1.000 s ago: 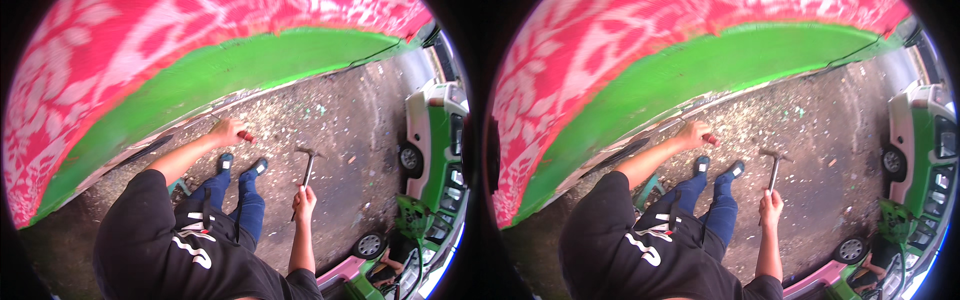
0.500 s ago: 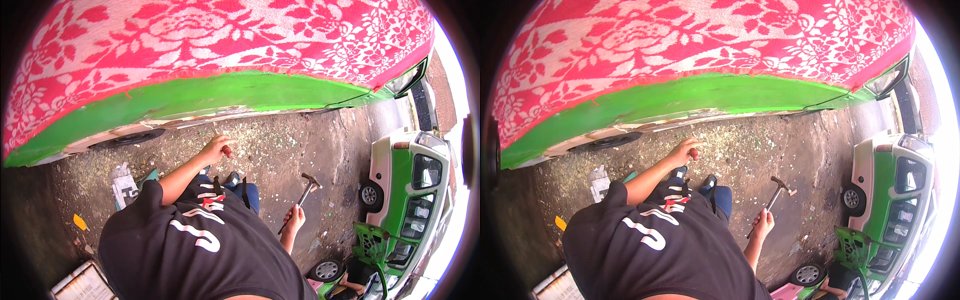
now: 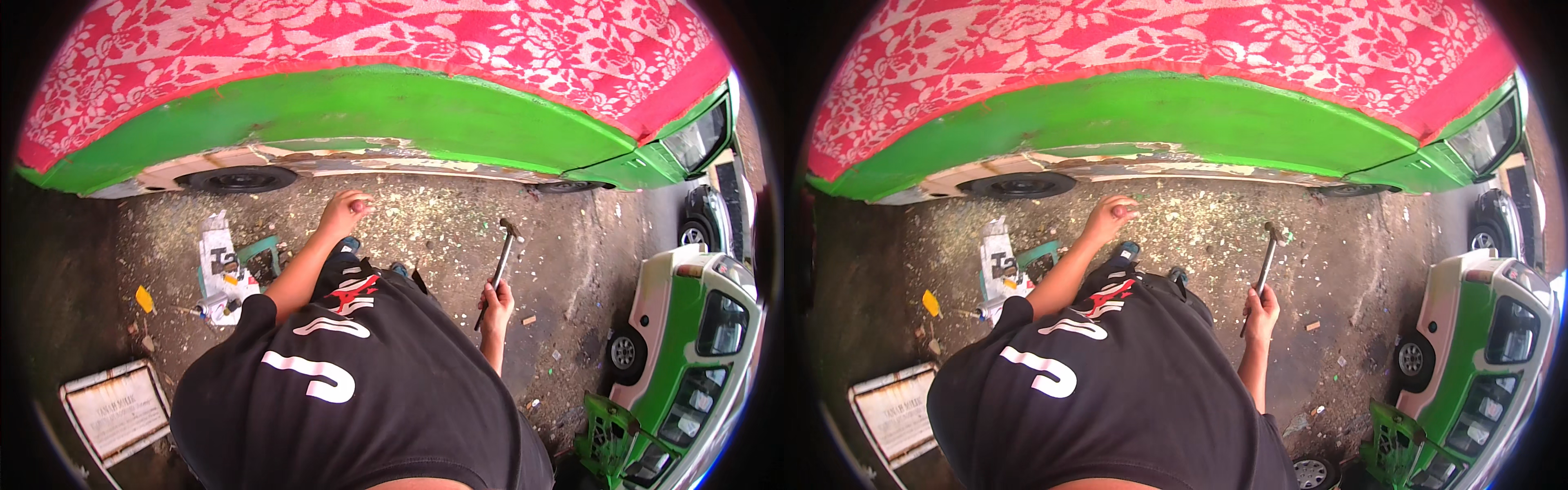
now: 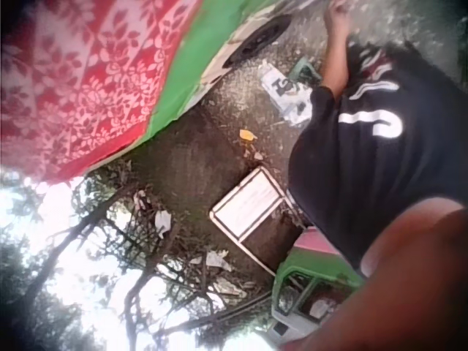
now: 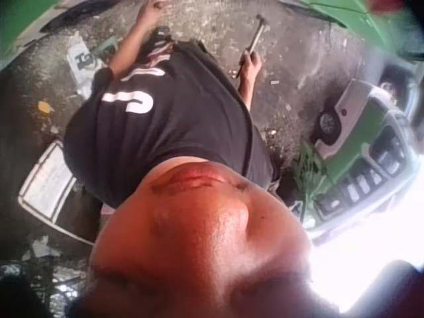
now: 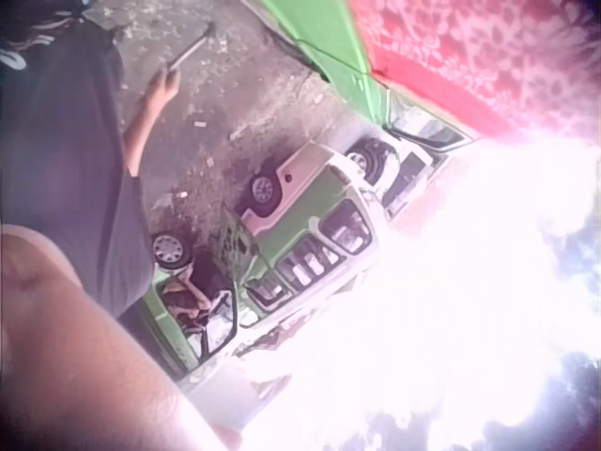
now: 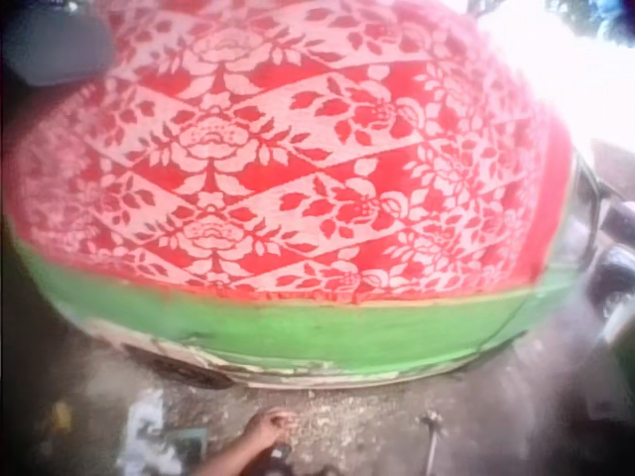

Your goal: The person uses a hammer and a red-handled tool to repeatedly strike and pry along the lower edge of a green-painted metal panel. The person works along the seam where the green paint meets a pink patterned surface, removing material and debris from the edge.

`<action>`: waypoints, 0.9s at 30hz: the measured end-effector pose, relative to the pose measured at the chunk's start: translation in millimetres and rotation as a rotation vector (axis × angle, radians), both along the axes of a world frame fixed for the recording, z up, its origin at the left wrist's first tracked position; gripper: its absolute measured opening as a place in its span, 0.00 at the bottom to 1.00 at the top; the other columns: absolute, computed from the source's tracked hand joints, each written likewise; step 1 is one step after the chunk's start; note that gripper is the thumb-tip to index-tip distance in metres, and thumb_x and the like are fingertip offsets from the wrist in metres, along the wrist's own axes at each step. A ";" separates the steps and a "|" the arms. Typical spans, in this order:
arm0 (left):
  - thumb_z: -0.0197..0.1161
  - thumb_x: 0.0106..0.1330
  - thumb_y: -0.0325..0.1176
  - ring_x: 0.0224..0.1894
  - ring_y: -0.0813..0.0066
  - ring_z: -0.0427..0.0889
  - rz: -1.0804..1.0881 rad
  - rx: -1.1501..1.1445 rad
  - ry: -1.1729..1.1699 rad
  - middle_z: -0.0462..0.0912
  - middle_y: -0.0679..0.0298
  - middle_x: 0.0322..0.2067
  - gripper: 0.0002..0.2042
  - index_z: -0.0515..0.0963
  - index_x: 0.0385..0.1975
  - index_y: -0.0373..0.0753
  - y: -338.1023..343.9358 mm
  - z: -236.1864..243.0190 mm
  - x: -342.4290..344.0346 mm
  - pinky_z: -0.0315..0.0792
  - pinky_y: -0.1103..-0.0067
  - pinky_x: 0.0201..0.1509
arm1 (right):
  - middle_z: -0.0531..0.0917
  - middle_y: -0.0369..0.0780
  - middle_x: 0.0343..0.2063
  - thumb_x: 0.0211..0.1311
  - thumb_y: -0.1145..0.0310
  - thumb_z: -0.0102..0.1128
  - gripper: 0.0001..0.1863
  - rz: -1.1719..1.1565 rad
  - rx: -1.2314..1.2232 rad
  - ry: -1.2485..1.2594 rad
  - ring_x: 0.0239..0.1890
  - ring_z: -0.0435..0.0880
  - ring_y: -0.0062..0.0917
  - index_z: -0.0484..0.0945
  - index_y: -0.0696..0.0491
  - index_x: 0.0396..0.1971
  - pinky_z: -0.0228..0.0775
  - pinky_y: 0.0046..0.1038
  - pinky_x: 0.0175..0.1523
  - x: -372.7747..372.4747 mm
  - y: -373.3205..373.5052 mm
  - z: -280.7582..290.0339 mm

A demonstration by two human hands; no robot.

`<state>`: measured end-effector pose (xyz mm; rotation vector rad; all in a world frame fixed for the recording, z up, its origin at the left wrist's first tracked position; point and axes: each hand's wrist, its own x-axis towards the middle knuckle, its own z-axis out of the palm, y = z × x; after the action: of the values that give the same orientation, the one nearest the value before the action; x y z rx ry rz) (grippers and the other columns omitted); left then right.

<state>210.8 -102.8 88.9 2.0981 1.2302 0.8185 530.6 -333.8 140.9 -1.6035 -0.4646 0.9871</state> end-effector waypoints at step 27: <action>0.65 0.62 0.32 0.35 0.73 0.80 0.663 -0.244 -0.314 0.82 0.60 0.30 0.07 0.79 0.33 0.34 -121.2 -40.0 -83.3 0.72 0.78 0.43 | 0.83 0.46 0.37 0.55 0.54 0.66 0.16 0.464 -0.287 -0.767 0.43 0.79 0.33 0.84 0.54 0.27 0.67 0.34 0.50 13.7 68.8 2.5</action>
<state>127.4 -224.1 48.9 1.3015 1.7596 1.1537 544.3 -265.0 143.5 -2.1774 -1.3104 0.7533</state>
